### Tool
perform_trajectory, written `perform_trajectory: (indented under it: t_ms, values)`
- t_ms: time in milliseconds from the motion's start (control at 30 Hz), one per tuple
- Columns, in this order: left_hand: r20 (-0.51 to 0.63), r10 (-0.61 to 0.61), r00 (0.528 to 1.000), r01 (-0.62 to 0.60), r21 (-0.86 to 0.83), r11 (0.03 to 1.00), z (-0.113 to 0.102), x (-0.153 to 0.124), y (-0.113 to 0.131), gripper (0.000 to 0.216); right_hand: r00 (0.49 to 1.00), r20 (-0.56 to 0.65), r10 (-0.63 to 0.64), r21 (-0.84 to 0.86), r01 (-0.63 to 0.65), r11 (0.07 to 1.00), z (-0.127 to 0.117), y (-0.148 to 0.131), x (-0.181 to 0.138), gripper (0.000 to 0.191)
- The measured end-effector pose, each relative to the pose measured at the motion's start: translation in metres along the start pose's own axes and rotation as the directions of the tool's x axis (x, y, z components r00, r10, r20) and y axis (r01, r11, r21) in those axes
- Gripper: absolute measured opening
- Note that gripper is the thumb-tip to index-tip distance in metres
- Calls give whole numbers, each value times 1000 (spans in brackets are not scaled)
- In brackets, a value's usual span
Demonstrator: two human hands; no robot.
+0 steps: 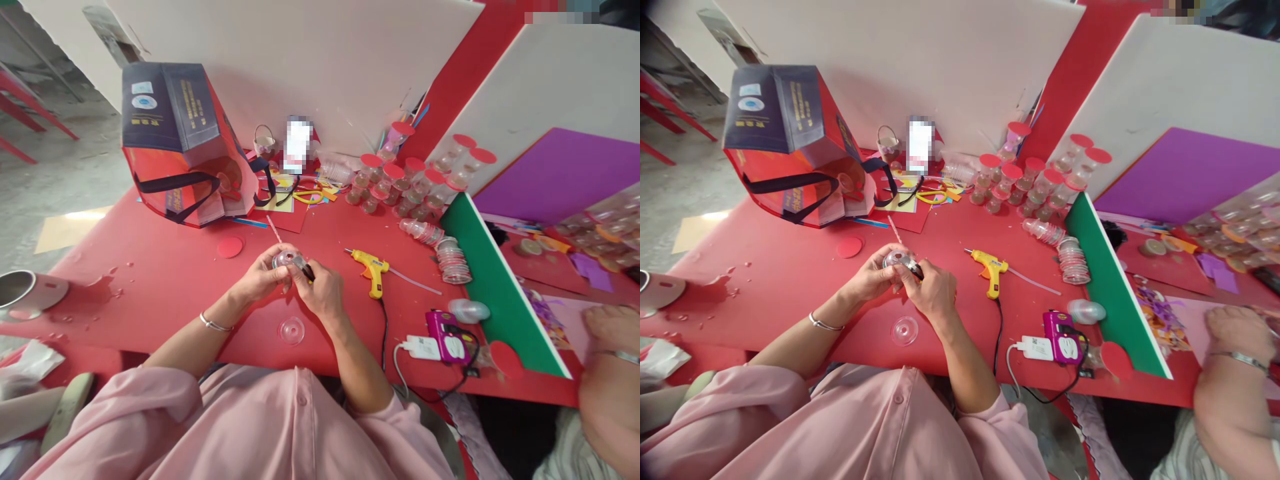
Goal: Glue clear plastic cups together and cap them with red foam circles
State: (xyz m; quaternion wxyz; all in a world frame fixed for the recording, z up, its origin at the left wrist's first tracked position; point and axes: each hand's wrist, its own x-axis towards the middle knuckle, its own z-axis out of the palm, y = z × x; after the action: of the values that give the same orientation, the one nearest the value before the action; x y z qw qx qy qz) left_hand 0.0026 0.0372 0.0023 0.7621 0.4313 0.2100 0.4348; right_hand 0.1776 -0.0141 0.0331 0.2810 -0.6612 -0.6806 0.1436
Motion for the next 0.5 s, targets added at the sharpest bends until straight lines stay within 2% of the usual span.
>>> perform_trajectory:
  t_ms: [500]
  values:
    - [1, 61, 998, -61, 113, 992, -3, 1, 3, 47, 1000, -28, 3, 8, -3, 1000, -1, -3, -1, 62]
